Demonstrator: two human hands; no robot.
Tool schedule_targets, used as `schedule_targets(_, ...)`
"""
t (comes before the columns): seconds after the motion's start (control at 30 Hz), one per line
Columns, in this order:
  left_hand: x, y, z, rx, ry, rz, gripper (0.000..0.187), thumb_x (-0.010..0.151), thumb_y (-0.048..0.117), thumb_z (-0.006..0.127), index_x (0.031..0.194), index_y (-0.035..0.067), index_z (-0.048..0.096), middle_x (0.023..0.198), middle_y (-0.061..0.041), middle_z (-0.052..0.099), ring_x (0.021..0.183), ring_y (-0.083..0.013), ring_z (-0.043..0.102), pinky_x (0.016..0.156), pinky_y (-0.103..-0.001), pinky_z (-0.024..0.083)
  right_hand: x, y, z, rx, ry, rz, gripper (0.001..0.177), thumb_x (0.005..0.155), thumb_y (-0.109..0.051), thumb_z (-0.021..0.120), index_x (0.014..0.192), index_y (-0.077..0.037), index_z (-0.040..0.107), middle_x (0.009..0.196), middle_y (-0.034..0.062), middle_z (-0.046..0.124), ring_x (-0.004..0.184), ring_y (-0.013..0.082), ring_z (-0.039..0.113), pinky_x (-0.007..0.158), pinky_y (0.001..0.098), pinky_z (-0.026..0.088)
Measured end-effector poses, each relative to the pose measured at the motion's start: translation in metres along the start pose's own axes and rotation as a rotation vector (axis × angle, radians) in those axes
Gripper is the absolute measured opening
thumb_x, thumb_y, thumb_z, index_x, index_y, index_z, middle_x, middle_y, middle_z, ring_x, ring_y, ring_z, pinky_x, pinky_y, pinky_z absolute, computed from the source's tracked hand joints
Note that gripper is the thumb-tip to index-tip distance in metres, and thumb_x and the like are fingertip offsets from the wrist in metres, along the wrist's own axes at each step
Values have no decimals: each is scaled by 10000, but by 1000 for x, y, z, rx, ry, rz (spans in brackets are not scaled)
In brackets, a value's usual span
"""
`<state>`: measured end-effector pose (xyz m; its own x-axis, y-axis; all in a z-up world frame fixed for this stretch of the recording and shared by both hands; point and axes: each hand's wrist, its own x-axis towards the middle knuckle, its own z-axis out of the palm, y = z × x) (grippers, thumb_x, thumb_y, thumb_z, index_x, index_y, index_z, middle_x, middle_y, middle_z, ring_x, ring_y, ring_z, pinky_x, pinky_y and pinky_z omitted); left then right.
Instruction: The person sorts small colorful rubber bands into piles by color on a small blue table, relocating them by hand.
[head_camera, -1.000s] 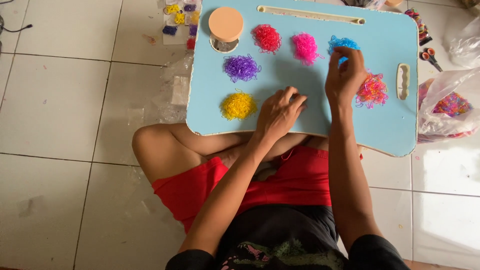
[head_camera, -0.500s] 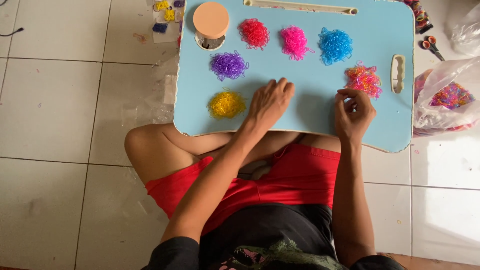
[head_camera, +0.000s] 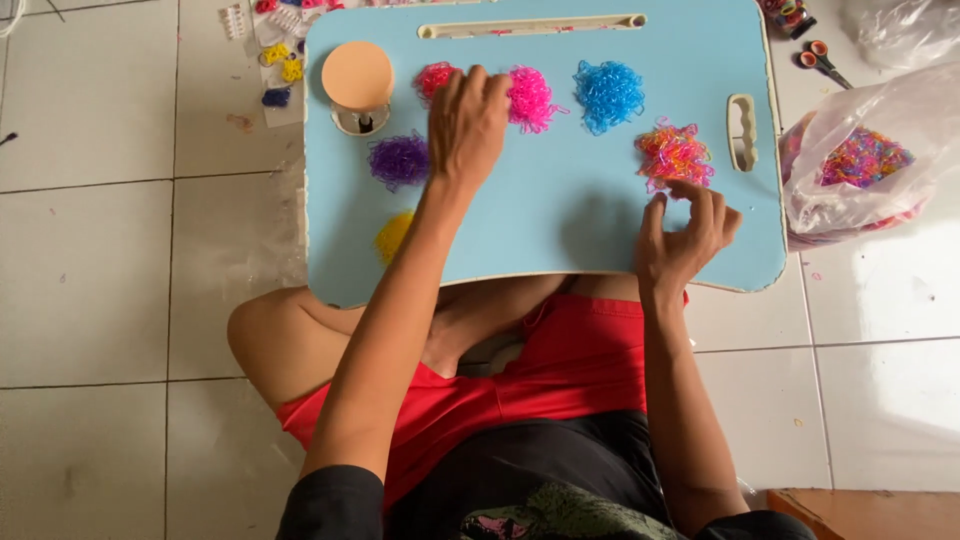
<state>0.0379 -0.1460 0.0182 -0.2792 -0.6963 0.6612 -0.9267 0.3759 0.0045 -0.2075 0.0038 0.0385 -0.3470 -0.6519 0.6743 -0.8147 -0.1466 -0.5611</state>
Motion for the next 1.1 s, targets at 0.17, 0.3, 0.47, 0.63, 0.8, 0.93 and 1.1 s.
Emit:
schedule_targets(0.17, -17, 82, 24, -358, -73, 118, 278, 842, 135, 779, 1086, 154, 647, 970, -44, 617, 845, -248, 649, 674, -368, 573, -2, -1, 6, -200, -159, 89, 401, 812, -159, 713, 1211, -168, 669, 1273, 51, 520, 1155, 299, 367, 837, 493, 297)
schedule_targets(0.3, -15, 128, 18, -440, -216, 132, 432, 901, 257, 767, 1288, 182, 588, 1105, -46, 585, 965, -294, 678, 761, -439, 602, -3, 0, 7, -147, -169, 104, 575, 770, -46, 737, 1318, -111, 573, 1301, 79, 447, 1153, 316, 344, 915, 498, 264)
schedule_targets(0.47, -2, 161, 60, -532, -278, 87, 559, 1007, 235, 660, 1517, 205, 432, 1373, -111, 508, 1159, -362, 688, 878, -500, 629, -3, 5, 5, -60, -132, 180, 654, 740, -62, 687, 1368, -146, 524, 1330, 55, 429, 1175, 310, 383, 955, 477, 272)
schedule_targets(0.63, 15, 181, 90, -631, -174, 121, 468, 1069, 395, 516, 1468, 150, 512, 1449, -141, 493, 1328, -362, 604, 1061, -486, 572, -1, 5, 6, -31, -130, 208, 695, 725, -85, 688, 1395, -155, 515, 1343, 45, 437, 1178, 288, 411, 966, 467, 272)
schedule_targets(0.8, 11, 193, 115, -590, -258, 217, 617, 1018, 510, 456, 1442, 71, 545, 1501, -213, 500, 1420, -406, 509, 1198, -514, 416, 1, 2, 2, -5, -171, 238, 676, 701, -80, 674, 1355, -158, 521, 1313, 38, 444, 1151, 268, 414, 972, 470, 269)
schedule_targets(0.93, -8, 200, 131, -492, -275, 272, 610, 1023, 502, 517, 1487, 106, 499, 1532, -153, 498, 1451, -330, 487, 1230, -473, 375, -3, 8, 2, 16, -146, 215, 702, 663, -25, 646, 1348, -135, 543, 1292, 52, 463, 1120, 259, 432, 953, 444, 267)
schedule_targets(1.1, -21, 199, 116, -469, -216, 299, 674, 1055, 591, 473, 1476, 66, 505, 1510, -165, 531, 1430, -321, 513, 1213, -462, 398, -3, 11, 3, 52, -108, 204, 781, 578, 14, 569, 1347, -124, 551, 1278, 56, 478, 1106, 248, 438, 934, 419, 259)
